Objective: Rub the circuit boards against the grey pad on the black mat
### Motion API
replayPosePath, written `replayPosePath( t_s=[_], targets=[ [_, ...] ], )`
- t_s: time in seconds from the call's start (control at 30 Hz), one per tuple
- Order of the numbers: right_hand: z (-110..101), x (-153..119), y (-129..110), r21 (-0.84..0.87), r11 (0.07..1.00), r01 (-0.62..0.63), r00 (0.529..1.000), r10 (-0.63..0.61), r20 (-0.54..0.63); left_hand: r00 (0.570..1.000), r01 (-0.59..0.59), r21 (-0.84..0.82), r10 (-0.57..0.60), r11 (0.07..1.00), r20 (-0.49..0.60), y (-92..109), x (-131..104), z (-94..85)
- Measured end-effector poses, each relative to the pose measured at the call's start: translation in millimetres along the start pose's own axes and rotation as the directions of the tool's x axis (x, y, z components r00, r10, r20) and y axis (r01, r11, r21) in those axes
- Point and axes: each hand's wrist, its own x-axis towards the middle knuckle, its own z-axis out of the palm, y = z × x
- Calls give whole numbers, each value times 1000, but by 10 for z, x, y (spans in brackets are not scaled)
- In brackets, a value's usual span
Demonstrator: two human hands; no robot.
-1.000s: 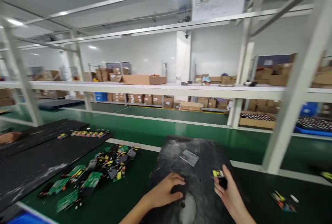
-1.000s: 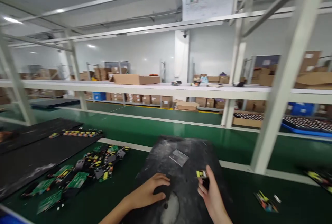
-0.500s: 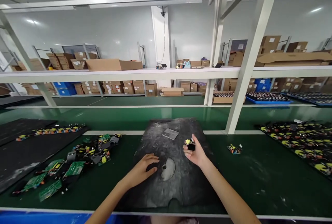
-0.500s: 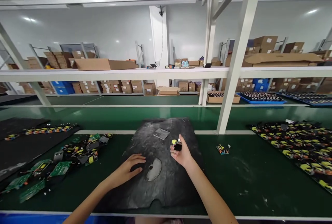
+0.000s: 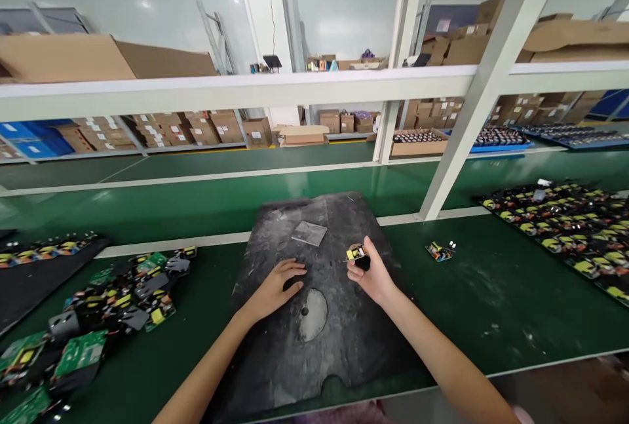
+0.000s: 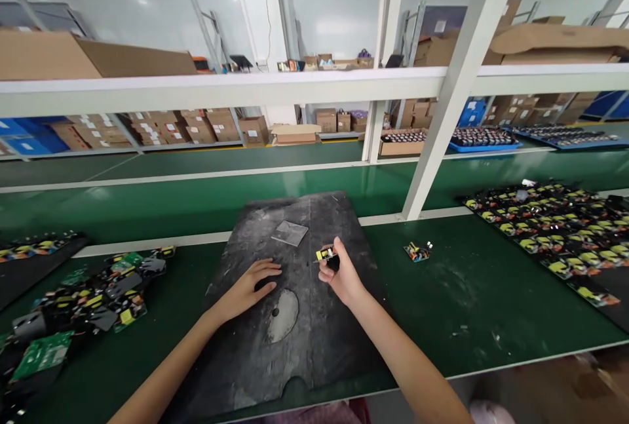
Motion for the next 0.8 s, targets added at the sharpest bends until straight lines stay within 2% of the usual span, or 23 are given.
replayPosePath(
  t_s=[0.1, 0.37, 0.6, 0.8],
  targets=[
    [-35, 17, 35, -40, 998, 49, 996, -51, -66, 1000, 10, -20, -10, 1000, 10, -42, -16, 44],
    [-68, 48, 74, -72, 997, 12, 995, -19, -97, 999, -33, -41, 33, 999, 3, -21, -21, 126],
    [-29, -35, 108, -85, 992, -98, 994, 94, -48, 996, -89, -47, 88, 995, -19, -13, 2, 194],
    [-25, -53, 105, -103, 975, -196, 980, 193, -41, 994, -93, -70, 88, 993, -71, -4, -3, 225]
  ],
)
